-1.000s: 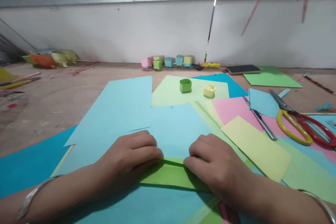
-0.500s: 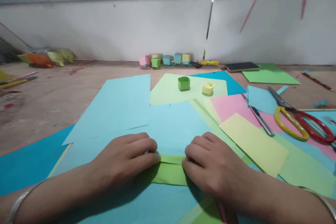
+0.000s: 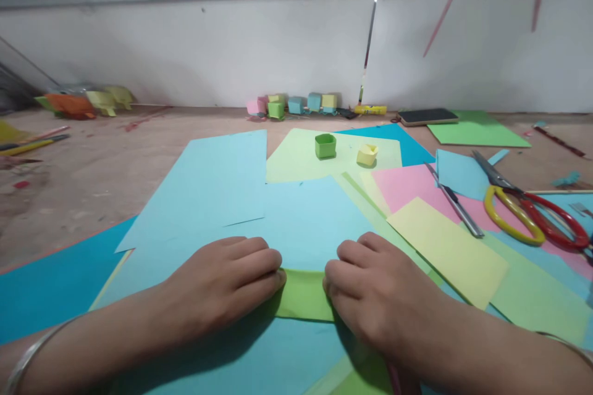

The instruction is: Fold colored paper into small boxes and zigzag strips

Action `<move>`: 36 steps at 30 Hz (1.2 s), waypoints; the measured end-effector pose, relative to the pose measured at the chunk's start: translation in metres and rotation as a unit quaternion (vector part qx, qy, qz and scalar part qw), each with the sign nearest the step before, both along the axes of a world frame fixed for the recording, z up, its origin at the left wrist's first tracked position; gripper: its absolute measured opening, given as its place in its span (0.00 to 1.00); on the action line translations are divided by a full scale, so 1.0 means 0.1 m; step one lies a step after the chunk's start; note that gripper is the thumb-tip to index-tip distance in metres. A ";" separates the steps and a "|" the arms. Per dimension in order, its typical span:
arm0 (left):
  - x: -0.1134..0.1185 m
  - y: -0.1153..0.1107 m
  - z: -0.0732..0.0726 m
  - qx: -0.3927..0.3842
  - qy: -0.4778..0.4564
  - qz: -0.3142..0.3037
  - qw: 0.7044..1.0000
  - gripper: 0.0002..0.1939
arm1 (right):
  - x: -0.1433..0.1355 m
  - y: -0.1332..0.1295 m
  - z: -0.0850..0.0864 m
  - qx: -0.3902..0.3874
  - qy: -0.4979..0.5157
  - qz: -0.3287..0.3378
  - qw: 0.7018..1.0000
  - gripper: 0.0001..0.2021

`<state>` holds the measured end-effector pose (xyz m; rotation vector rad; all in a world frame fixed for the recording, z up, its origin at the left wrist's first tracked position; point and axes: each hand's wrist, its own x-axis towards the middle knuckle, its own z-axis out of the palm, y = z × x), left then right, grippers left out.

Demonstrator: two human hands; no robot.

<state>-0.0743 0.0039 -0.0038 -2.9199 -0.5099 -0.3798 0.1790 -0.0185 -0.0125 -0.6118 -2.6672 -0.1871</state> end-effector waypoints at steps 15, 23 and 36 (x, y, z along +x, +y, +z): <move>0.07 -0.12 0.02 -0.019 0.064 0.030 0.997 0.12 | -0.09 -0.23 -0.01 0.066 -0.068 -0.102 0.990 0.13; 0.06 -0.11 -0.03 -0.027 0.072 0.041 0.996 0.19 | -0.12 -0.40 -0.08 0.102 -0.151 -0.139 0.973 0.09; 0.08 -0.12 0.00 -0.049 0.046 0.049 0.997 0.18 | -0.18 -0.40 0.02 0.109 -0.084 -0.124 0.983 0.14</move>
